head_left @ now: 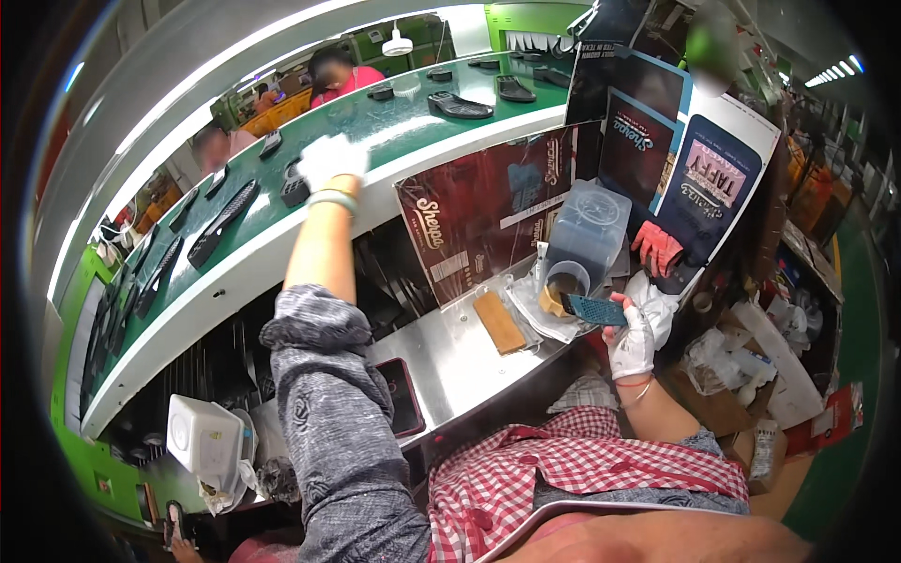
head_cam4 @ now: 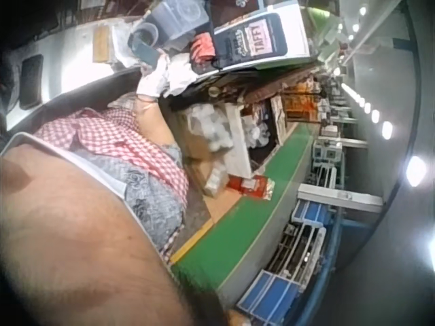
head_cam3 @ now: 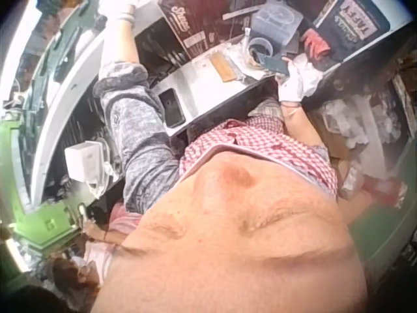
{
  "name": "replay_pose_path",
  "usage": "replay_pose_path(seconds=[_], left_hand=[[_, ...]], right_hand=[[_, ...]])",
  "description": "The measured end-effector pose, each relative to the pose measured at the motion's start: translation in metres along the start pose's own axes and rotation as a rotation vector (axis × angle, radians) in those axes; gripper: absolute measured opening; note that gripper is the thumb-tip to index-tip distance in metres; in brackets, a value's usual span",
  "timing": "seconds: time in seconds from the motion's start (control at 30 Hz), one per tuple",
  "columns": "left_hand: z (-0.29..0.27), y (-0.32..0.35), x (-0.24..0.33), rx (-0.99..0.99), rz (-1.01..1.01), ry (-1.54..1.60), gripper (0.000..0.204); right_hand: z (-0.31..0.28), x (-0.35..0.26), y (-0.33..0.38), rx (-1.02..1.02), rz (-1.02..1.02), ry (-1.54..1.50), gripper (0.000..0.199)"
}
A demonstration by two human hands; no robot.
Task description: The person scrubs the sole of a black slipper using a small blue brush. They repeatedly dip the brush into a container of liquid and scrub the textured surface of the slipper sole. The person handles the slipper with gloved hands, turning it to access different areas of the sole.
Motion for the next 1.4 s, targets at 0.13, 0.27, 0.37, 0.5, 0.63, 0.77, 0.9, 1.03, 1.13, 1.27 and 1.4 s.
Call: replay_pose_path(seconds=[0.13,0.27,0.37,0.5,0.63,0.77,0.9,1.03,1.13,1.27,1.4], left_hand=[[0.031,-0.021,-0.105,-0.441,-0.328,-0.012,0.061],[0.039,-0.042,-0.133,-0.434,-0.030,0.064,0.063],[0.010,-0.011,-0.116,-0.247,-0.326,0.817,0.045],[-0.045,0.132,-0.043,0.225,0.040,1.709,0.056],[-0.052,0.282,0.012,-0.244,0.078,1.474,0.080],[-0.023,0.365,0.034,-0.558,-0.374,1.810,0.062],[-0.004,0.408,0.036,-0.790,-0.817,2.140,0.056],[0.008,0.426,0.034,-0.903,-1.064,2.350,0.070],[0.014,0.427,0.034,-0.990,-0.975,2.386,0.076],[0.021,0.426,0.038,-1.049,-0.947,2.417,0.058],[0.033,0.426,0.042,-1.047,-1.004,2.403,0.051]], right_hand=[[-0.001,0.003,-0.009,-0.024,0.006,0.012,0.024],[0.011,-0.006,-0.009,-0.002,0.013,0.096,0.024],[0.013,-0.021,-0.012,0.045,0.017,0.304,0.024],[0.003,-0.047,-0.031,-0.013,-0.165,0.662,0.025],[-0.005,-0.049,-0.062,-0.145,-0.250,0.772,0.027],[-0.005,-0.034,-0.074,-0.203,-0.178,0.810,0.027],[-0.004,-0.026,-0.082,-0.230,-0.082,1.002,0.028],[-0.007,-0.024,-0.088,-0.217,-0.070,0.988,0.028],[-0.008,-0.023,-0.090,-0.255,-0.048,0.949,0.030],[-0.009,-0.020,-0.094,-0.279,-0.066,0.977,0.027],[-0.017,-0.013,-0.101,-0.369,-0.081,0.944,0.028]])
Point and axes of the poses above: each hand's wrist, its own y-axis away from the middle knuckle, its own z-axis out of the palm, x = y × z, the point moved 3 cm from there along -y, towards the middle knuckle, and after that the axes turned 1 degree about y, right-handed, at the moved point
